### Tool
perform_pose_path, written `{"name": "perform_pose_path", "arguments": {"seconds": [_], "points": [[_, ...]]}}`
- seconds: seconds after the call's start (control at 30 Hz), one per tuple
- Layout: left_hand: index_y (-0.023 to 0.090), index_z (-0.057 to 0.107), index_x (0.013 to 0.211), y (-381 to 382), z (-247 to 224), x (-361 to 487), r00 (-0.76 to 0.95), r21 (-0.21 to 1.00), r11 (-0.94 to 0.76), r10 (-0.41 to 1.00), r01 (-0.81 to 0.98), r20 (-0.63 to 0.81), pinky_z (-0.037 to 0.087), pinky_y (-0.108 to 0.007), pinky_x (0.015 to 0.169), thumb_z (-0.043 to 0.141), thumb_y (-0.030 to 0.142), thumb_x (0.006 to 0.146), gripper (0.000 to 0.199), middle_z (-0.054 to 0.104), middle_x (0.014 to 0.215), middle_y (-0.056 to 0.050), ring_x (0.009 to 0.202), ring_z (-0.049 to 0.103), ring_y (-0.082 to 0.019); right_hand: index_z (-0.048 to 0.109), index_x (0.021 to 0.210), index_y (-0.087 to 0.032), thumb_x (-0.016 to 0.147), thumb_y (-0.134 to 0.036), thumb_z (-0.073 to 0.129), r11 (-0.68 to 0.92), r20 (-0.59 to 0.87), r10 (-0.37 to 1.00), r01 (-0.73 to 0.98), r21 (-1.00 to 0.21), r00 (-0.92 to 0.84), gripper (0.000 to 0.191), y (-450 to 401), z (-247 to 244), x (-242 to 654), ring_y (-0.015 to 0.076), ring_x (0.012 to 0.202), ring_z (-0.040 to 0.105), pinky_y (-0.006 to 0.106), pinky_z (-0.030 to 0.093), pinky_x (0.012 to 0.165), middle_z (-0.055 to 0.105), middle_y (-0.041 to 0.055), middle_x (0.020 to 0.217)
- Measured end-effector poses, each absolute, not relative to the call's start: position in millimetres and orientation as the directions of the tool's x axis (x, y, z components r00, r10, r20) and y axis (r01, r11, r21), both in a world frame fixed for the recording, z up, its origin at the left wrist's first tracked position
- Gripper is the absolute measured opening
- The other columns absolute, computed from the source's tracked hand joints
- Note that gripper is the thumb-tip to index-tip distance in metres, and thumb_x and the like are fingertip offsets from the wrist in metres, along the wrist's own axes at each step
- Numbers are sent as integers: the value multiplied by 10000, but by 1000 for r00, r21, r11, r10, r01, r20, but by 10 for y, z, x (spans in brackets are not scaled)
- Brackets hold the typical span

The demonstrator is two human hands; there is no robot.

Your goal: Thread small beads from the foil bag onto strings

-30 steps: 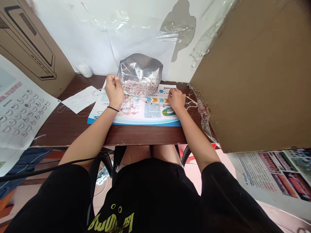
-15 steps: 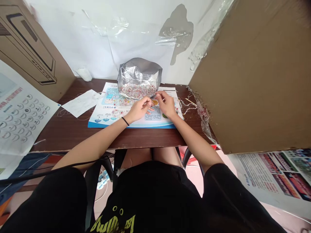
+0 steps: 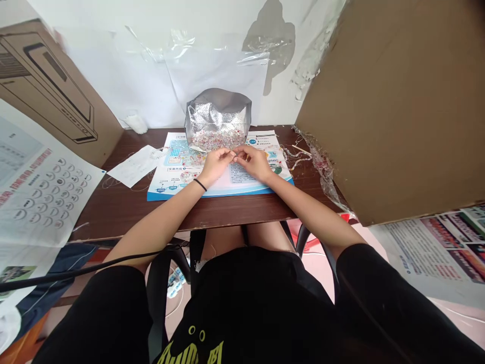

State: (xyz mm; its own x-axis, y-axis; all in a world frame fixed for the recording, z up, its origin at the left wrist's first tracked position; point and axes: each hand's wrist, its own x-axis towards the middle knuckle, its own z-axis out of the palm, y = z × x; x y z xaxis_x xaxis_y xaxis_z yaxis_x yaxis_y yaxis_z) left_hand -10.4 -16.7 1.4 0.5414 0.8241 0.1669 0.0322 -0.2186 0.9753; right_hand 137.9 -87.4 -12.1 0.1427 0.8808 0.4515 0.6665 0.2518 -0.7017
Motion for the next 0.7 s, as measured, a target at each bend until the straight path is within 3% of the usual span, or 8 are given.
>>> {"name": "perform_pose_path", "arguments": {"seconds": [0.3, 0.47, 0.6, 0.7], "points": [[188, 661, 691, -156, 29, -116, 562, 957, -244, 819, 156, 117, 448, -279, 699, 659, 199, 872, 181, 645, 639, -2, 613, 554, -131, 716, 870, -191, 906, -204, 615, 225, 499, 851, 746, -626, 163, 108, -931, -56, 1342, 188, 834, 606, 306, 456, 817, 740, 49, 886], [194, 667, 698, -75, 146, -220, 512, 803, -484, 816, 349, 269, 439, -300, 723, 631, 129, 829, 150, 649, 685, -12, 643, 553, -157, 663, 818, -194, 908, -198, 569, 208, 504, 849, 777, -594, 158, 130, -918, -64, 1330, 189, 813, 585, 309, 442, 825, 697, 48, 844], [215, 658, 676, 254, 216, -380, 382, 654, -599, 800, 462, 463, 449, -333, 807, 627, 116, 792, 156, 643, 745, -44, 777, 584, -208, 617, 784, -201, 903, -200, 545, 203, 477, 851, 703, -682, 217, 139, -892, -75, 1315, 163, 741, 561, 297, 443, 781, 684, 32, 829], [225, 660, 657, 475, 166, -437, 357, 592, -612, 789, 524, 499, 461, -362, 861, 625, 135, 776, 153, 641, 751, -64, 859, 601, -243, 608, 774, -209, 903, -232, 552, 200, 431, 871, 633, -747, 234, 142, -887, -89, 1301, 150, 710, 550, 292, 445, 745, 684, 18, 810]]}}
